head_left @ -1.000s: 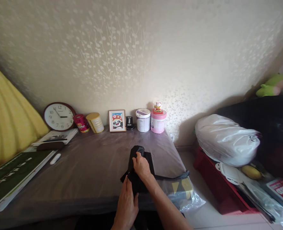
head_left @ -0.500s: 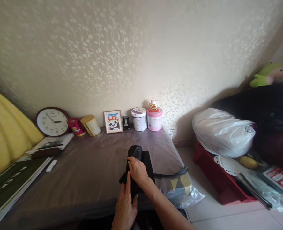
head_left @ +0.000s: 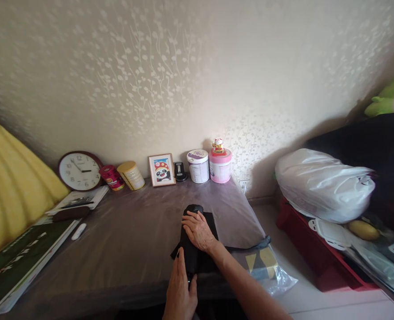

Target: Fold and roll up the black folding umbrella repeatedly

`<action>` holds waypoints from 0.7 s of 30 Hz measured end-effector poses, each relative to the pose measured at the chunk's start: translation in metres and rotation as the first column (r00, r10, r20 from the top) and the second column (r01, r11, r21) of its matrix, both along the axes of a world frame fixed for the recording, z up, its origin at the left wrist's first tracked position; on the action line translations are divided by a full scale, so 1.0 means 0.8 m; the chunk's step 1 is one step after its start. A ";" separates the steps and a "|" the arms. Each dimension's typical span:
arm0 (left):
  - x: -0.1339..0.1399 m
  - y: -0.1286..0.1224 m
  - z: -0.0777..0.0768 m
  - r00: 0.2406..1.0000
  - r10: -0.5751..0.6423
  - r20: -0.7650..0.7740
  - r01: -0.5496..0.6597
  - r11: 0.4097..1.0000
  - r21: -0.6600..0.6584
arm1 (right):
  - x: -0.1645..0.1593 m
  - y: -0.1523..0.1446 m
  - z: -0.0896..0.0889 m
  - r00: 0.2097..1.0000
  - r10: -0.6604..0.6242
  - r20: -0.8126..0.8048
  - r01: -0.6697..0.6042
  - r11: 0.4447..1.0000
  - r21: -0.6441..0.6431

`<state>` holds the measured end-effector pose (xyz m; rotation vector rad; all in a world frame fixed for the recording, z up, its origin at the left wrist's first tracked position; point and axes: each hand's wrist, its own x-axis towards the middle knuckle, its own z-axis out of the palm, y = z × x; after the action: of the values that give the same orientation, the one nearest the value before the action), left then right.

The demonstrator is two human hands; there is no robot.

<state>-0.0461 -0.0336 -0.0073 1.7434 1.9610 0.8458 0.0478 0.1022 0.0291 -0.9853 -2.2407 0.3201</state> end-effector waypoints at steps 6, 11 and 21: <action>-0.001 -0.001 0.004 0.998 -0.007 0.057 0.009 1.000 -0.025 | -0.006 0.044 0.009 0.995 -0.070 0.069 0.076 0.994 -0.078; 0.000 0.000 0.009 0.997 -0.015 0.077 0.017 0.999 -0.028 | -0.003 0.067 0.012 0.975 -0.218 0.029 0.218 0.942 -0.256; 0.001 0.001 0.007 0.996 0.000 0.092 -0.001 1.000 0.005 | 0.074 0.050 -0.002 0.852 -0.523 -0.025 0.446 0.750 -0.488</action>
<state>-0.0452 -0.0332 -0.0013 1.6763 1.9013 0.9156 0.1073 0.1425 0.0273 -1.6917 -1.6969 0.6937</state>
